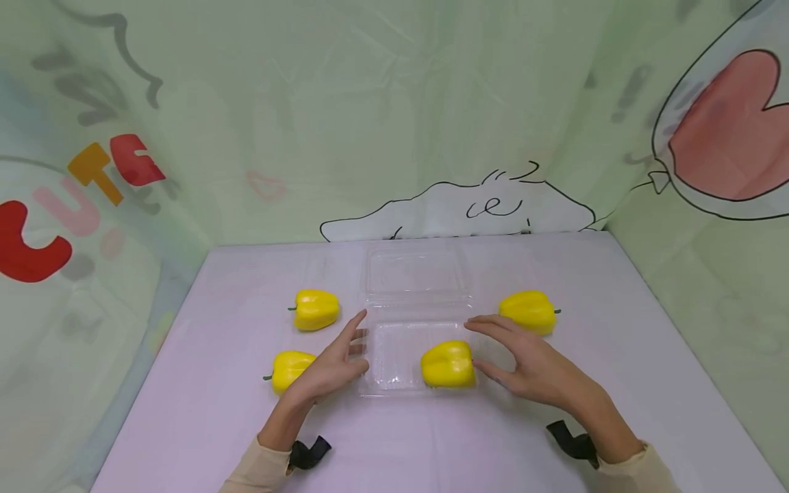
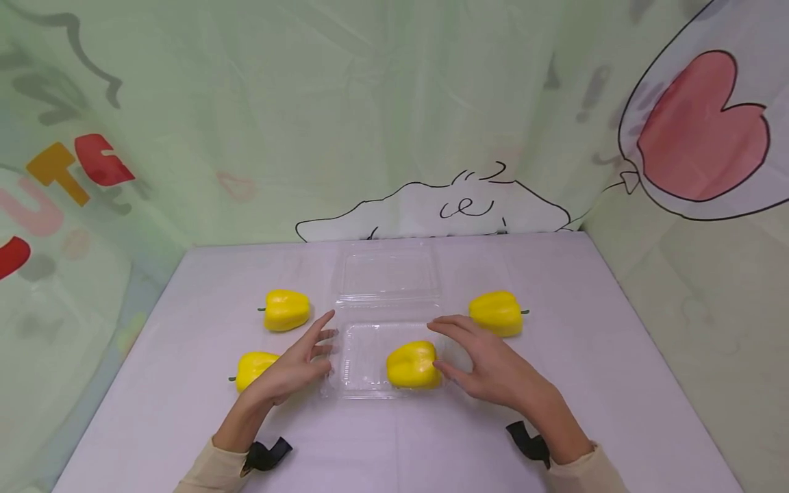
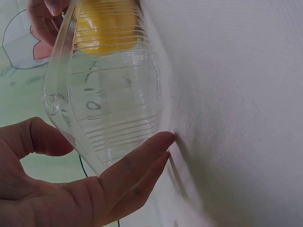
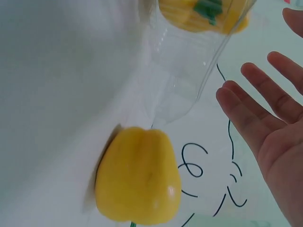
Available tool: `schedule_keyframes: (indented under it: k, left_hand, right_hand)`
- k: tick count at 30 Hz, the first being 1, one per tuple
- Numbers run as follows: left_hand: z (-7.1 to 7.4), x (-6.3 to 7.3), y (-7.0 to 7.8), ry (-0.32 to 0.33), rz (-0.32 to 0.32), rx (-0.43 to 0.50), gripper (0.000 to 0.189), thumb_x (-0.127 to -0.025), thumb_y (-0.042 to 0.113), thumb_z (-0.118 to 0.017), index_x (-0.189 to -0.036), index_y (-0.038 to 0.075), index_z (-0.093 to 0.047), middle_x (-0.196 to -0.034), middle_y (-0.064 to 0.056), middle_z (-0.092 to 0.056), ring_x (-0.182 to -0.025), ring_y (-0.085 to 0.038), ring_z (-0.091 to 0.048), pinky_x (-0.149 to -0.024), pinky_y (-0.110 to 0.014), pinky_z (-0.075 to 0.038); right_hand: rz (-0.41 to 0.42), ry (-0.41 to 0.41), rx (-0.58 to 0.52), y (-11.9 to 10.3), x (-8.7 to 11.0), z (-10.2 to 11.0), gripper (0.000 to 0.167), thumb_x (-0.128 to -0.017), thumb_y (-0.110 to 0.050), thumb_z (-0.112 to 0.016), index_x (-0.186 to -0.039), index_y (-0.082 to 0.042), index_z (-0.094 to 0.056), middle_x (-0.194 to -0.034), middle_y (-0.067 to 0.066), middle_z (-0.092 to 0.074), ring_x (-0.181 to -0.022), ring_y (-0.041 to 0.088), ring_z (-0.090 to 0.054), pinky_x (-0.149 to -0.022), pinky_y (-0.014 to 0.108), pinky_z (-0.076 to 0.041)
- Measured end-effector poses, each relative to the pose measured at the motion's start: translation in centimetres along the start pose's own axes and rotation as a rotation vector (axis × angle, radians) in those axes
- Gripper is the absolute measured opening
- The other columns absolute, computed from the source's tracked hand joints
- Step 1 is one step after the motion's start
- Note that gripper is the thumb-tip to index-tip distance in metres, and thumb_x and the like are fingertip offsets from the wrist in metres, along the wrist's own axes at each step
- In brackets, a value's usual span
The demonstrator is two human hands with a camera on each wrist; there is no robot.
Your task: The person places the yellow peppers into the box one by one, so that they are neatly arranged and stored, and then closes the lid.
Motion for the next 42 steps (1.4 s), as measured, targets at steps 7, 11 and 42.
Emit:
schedule_keyframes:
  k: [7, 11, 42]
  left_hand:
    - [0.0, 0.1, -0.1, -0.007, -0.003, 0.013, 0.095, -0.092, 0.002, -0.058, -0.172, 0.028, -0.013, -0.171, -0.023, -0.031, -0.153, -0.049, -0.041, -0.117, -0.069, -0.043]
    - [0.1, 0.0, -0.3, -0.008, -0.001, 0.025, 0.095, -0.092, 0.002, -0.059, -0.172, 0.028, -0.013, -0.171, -0.022, -0.031, -0.153, -0.048, -0.041, -0.118, -0.068, -0.042]
    - [-0.2, -0.1, -0.6, -0.029, -0.004, 0.032, 0.098, -0.09, 0.001, -0.059, -0.172, 0.028, -0.013, -0.172, -0.022, -0.028, -0.155, -0.048, -0.037, -0.119, -0.067, -0.042]
  right_hand:
    - [-0.015, 0.092, 0.043, 1.7, 0.3, 2.5, 0.056, -0.092, -0.018, -0.083, -0.144, -0.012, -0.063, -0.146, 0.007, -0.065, -0.131, 0.031, -0.063, -0.103, 0.056, -0.056]
    - [-0.04, 0.132, 0.051, 2.9, 0.4, 3.7, 0.056, -0.091, -0.016, -0.084, -0.143, -0.013, -0.063, -0.144, 0.008, -0.066, -0.13, 0.033, -0.063, -0.103, 0.06, -0.054]
    - [-0.258, 0.038, 0.009, 12.1, 1.2, 2.7, 0.073, -0.09, -0.02, -0.085, -0.15, 0.001, -0.05, -0.155, 0.033, -0.044, -0.139, 0.056, -0.045, -0.109, 0.077, -0.041]
Point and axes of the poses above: each hand's wrist, its own x-axis away from the middle knuckle, its own z-axis out of the back of the hand, y = z × x, the point moved 10 cm from there along -x, towards the middle knuckle
